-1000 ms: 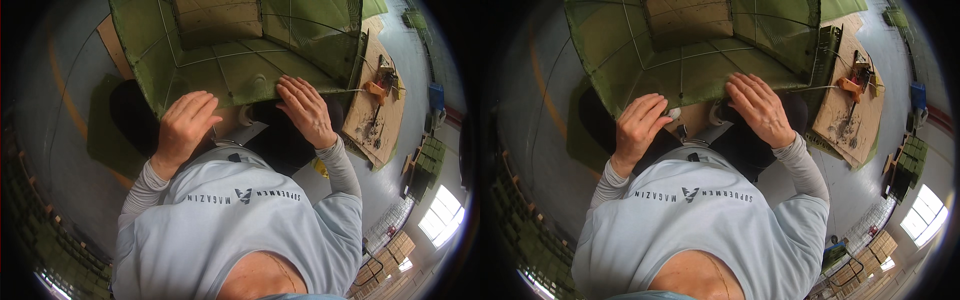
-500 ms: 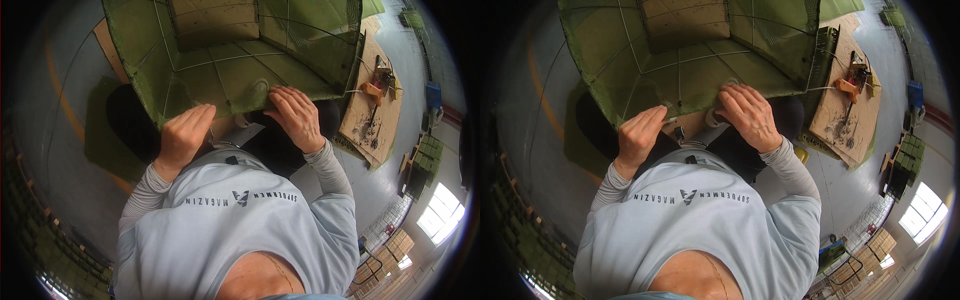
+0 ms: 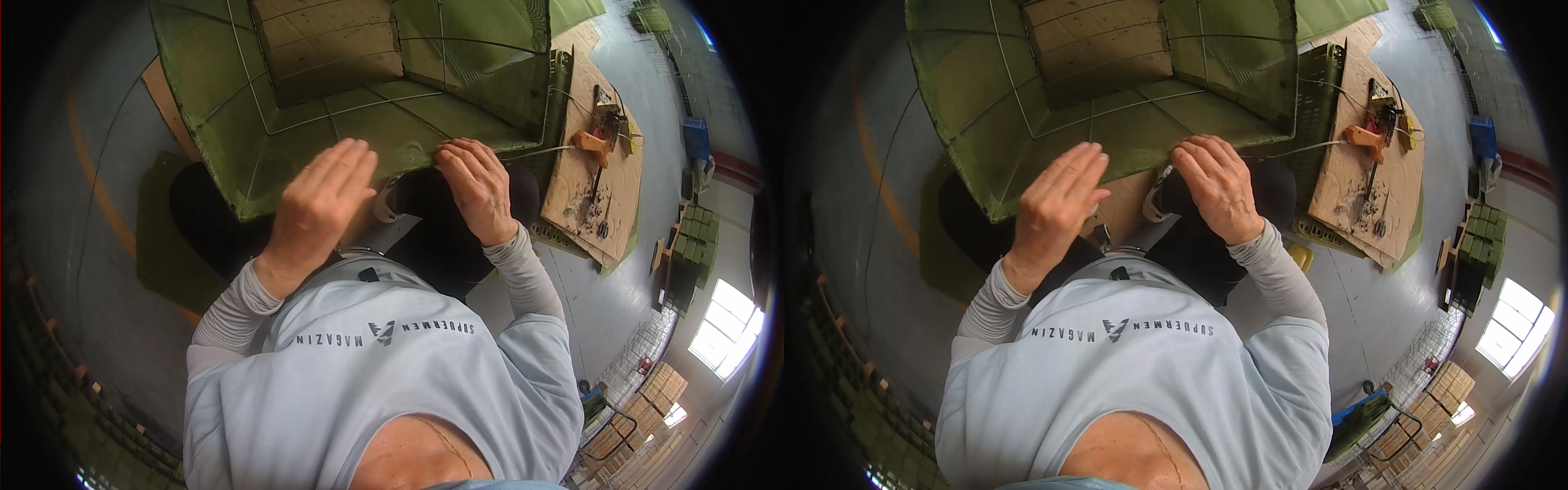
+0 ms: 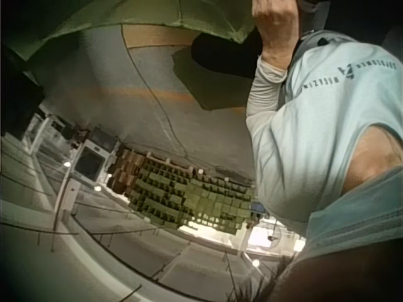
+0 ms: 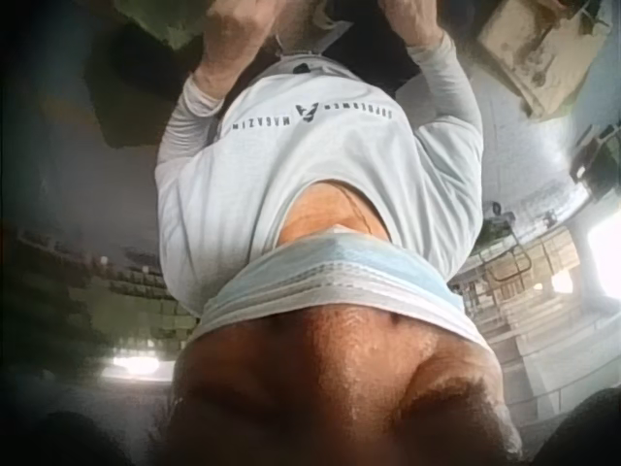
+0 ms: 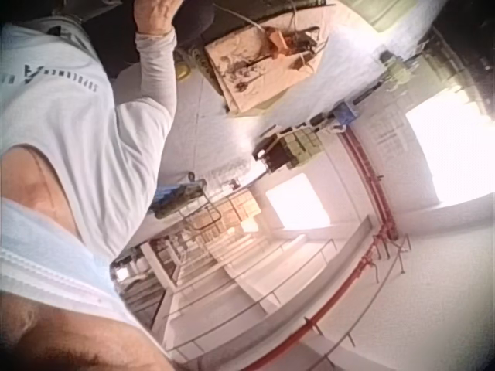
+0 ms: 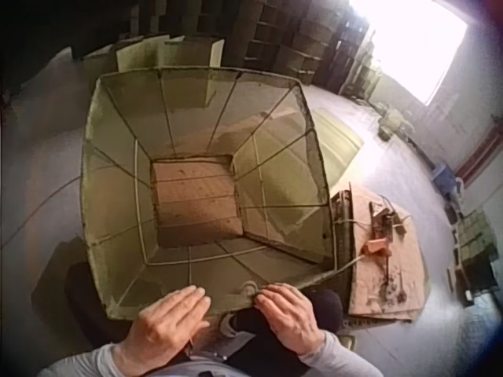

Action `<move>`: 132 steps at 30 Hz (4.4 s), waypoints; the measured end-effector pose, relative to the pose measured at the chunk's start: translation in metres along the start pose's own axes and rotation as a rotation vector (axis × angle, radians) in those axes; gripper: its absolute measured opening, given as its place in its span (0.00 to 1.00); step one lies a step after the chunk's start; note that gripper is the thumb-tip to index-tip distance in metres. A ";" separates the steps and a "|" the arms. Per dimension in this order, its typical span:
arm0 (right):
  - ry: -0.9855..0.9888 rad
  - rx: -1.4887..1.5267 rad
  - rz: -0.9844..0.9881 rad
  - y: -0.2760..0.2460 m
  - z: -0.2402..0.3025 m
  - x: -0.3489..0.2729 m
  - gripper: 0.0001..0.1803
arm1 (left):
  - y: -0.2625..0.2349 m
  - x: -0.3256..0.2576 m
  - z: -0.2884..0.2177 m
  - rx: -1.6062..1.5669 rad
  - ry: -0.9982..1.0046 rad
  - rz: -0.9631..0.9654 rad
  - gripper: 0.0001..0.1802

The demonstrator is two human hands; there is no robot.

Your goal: Assembling a wire frame for a fabric storage hamper, fitting green fabric panels, and securing components using a hot glue gun.

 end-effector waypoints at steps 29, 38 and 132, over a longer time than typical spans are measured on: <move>1.682 0.857 -0.741 -0.034 -0.458 -0.315 0.39 | 0.055 0.015 -0.031 -0.008 -0.008 0.140 0.12; 1.353 1.855 -1.062 -0.057 -0.551 -0.348 0.25 | 0.050 0.007 -0.026 -0.145 -0.060 0.101 0.16; 0.833 1.375 -0.706 -0.139 -0.114 -0.169 0.34 | 0.039 0.021 -0.005 -0.269 -0.126 0.214 0.10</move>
Point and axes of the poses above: each hand's wrist, its own x-axis towards the middle knuckle, its own y-axis out of the palm, z = x × y, the point moved 4 cm from there along x, towards the middle knuckle, and after that the axes turned 3 degrees about -y, right-handed, at the moved point
